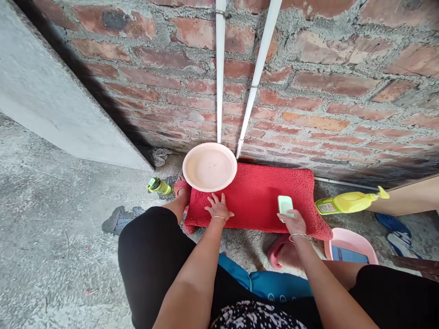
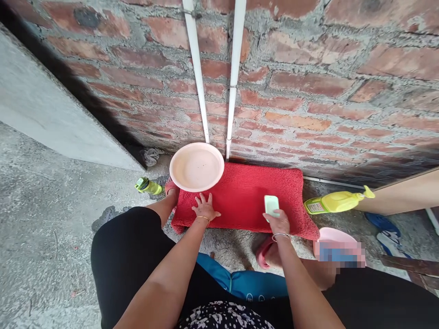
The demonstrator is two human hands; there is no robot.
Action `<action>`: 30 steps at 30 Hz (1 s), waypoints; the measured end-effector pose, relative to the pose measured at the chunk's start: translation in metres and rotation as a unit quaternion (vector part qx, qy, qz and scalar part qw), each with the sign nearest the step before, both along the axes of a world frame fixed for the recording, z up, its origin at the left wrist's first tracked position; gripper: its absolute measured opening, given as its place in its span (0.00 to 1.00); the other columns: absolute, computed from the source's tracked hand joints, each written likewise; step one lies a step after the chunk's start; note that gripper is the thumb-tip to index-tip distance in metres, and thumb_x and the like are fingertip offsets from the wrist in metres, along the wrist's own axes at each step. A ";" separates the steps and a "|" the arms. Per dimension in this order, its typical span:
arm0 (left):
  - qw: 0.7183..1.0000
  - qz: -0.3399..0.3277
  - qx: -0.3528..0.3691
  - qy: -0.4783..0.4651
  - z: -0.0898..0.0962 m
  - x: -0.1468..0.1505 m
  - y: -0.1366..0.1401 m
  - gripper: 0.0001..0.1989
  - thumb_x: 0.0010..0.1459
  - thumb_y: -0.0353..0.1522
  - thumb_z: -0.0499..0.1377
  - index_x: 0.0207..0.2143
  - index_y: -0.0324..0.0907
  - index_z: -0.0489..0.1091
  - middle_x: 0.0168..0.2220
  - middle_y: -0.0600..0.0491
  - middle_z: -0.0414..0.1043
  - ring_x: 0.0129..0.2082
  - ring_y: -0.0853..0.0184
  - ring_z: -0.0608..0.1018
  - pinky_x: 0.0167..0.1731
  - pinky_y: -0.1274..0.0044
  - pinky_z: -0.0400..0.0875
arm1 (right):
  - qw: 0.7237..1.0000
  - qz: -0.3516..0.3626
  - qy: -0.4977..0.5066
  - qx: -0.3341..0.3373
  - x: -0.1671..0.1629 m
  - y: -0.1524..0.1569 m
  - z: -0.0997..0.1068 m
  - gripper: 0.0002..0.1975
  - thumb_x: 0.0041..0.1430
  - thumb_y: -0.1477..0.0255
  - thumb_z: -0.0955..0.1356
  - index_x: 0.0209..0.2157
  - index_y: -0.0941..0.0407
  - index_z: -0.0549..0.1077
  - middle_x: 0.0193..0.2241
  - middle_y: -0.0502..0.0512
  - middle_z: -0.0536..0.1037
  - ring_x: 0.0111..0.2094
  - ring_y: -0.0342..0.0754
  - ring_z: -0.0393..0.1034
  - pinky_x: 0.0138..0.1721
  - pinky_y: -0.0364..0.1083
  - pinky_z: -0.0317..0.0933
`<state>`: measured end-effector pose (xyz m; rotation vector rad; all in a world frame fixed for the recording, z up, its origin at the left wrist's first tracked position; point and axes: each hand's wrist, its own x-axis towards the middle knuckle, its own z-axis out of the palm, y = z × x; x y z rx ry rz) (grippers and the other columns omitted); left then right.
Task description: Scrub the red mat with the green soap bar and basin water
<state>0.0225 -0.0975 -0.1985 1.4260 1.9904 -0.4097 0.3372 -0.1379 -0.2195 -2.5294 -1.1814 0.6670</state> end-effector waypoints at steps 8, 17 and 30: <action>0.999 -0.031 -0.008 0.034 -0.003 0.001 -0.002 0.61 0.57 0.48 0.73 0.82 0.54 0.43 0.84 0.35 0.33 0.81 0.33 0.44 0.69 0.41 0.62 | 0.948 0.301 0.008 -0.107 -0.135 0.042 0.020 0.21 0.56 0.66 0.78 0.51 0.48 0.78 0.53 0.55 0.78 0.53 0.55 0.75 0.53 0.48 0.64; 0.993 -0.089 0.069 -0.036 0.074 0.005 0.048 0.24 0.68 0.39 0.63 0.65 0.47 0.73 0.63 0.38 0.76 0.64 0.47 0.77 0.62 0.57 0.71 | 0.968 0.203 -0.004 -0.146 -0.062 0.034 0.014 0.21 0.58 0.63 0.76 0.52 0.50 0.76 0.52 0.56 0.78 0.52 0.54 0.77 0.50 0.48 0.65; 0.995 -0.082 -0.042 0.050 0.043 -0.063 0.159 0.66 0.55 0.55 0.72 0.82 0.59 0.33 0.84 0.39 0.23 0.81 0.32 0.41 0.64 0.37 0.67 | 0.991 0.096 0.095 -0.013 -0.028 0.027 -0.005 0.18 0.46 0.61 0.76 0.40 0.49 0.76 0.43 0.53 0.80 0.46 0.56 0.78 0.51 0.51 0.70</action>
